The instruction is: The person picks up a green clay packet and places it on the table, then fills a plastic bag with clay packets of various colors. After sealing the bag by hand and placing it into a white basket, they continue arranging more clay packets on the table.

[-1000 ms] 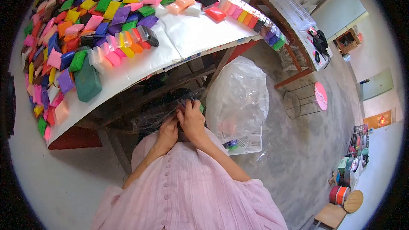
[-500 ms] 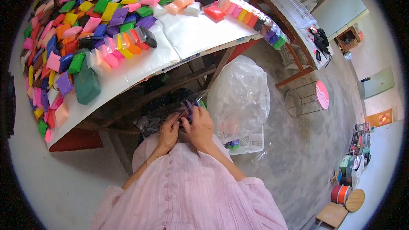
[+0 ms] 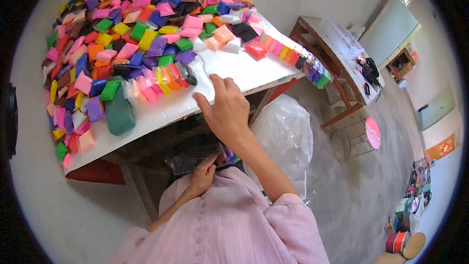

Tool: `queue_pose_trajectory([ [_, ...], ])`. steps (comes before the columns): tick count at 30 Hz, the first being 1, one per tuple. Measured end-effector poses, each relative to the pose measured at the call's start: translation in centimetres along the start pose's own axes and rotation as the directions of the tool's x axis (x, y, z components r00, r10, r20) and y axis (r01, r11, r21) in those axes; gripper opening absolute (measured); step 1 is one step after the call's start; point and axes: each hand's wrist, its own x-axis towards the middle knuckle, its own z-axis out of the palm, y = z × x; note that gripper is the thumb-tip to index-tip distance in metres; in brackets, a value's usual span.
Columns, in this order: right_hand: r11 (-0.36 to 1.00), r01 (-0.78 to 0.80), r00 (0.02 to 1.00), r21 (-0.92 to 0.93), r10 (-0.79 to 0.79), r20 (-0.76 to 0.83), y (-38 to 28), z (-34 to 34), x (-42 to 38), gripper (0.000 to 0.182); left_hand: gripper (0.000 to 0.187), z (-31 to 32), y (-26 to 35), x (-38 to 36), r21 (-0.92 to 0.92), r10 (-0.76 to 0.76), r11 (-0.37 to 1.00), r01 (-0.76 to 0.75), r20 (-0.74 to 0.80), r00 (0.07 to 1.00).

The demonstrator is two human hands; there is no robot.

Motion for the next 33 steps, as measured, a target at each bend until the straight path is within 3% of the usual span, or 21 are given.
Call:
queue_pose_trajectory([
  [3, 1.000, -0.004, 0.997, -0.005, 0.005, 0.079, -1.8, 2.1, 2.7, 0.064, 0.043, -0.2, 0.2, -0.1, 0.023, -0.075, 0.997, 0.074, 0.030, 0.997],
  [7, 1.000, -0.014, 0.982, -0.019, 0.017, 0.190, -1.9, 4.6, 5.1, 0.076, 0.043, -0.2, -0.6, -0.1, 0.025, -0.092, 0.996, 0.091, 0.042, 0.995],
  [13, 0.999, 0.020, 0.965, 0.031, -0.028, 0.261, -0.9, 4.7, 6.6, 0.065, 0.043, 0.2, -1.5, -0.2, 0.040, -0.073, 0.997, 0.072, 0.019, 0.997],
  [19, 0.974, 0.225, 0.911, 0.027, -0.220, 0.349, 0.0, 3.9, 7.6, 0.059, 0.047, 0.7, -2.7, -0.2, 0.057, -0.045, 0.997, 0.043, 0.037, 0.998],
  [22, 0.959, 0.274, 0.912, -0.078, -0.234, 0.337, -0.1, 4.7, 7.5, 0.055, 0.049, 0.5, -2.1, -0.3, 0.041, -0.081, 0.996, 0.079, 0.038, 0.996],
  [28, 0.938, 0.333, 0.905, -0.095, -0.290, 0.313, -0.6, 5.2, 7.4, 0.046, 0.050, 0.3, -1.7, -0.3, 0.041, -0.036, 0.999, 0.034, 0.039, 0.999],
  [31, 0.946, 0.309, 0.894, -0.095, -0.255, 0.369, -0.7, 4.8, 8.1, 0.036, 0.049, 0.5, -1.9, -0.5, 0.061, -0.017, 0.998, 0.016, 0.023, 1.000],
  [33, 0.955, 0.278, 0.922, -0.105, -0.235, 0.308, -0.6, 5.2, 8.1, 0.032, 0.047, 1.0, -2.4, -0.7, 0.066, -0.053, 0.996, 0.052, 0.005, 0.999],
])
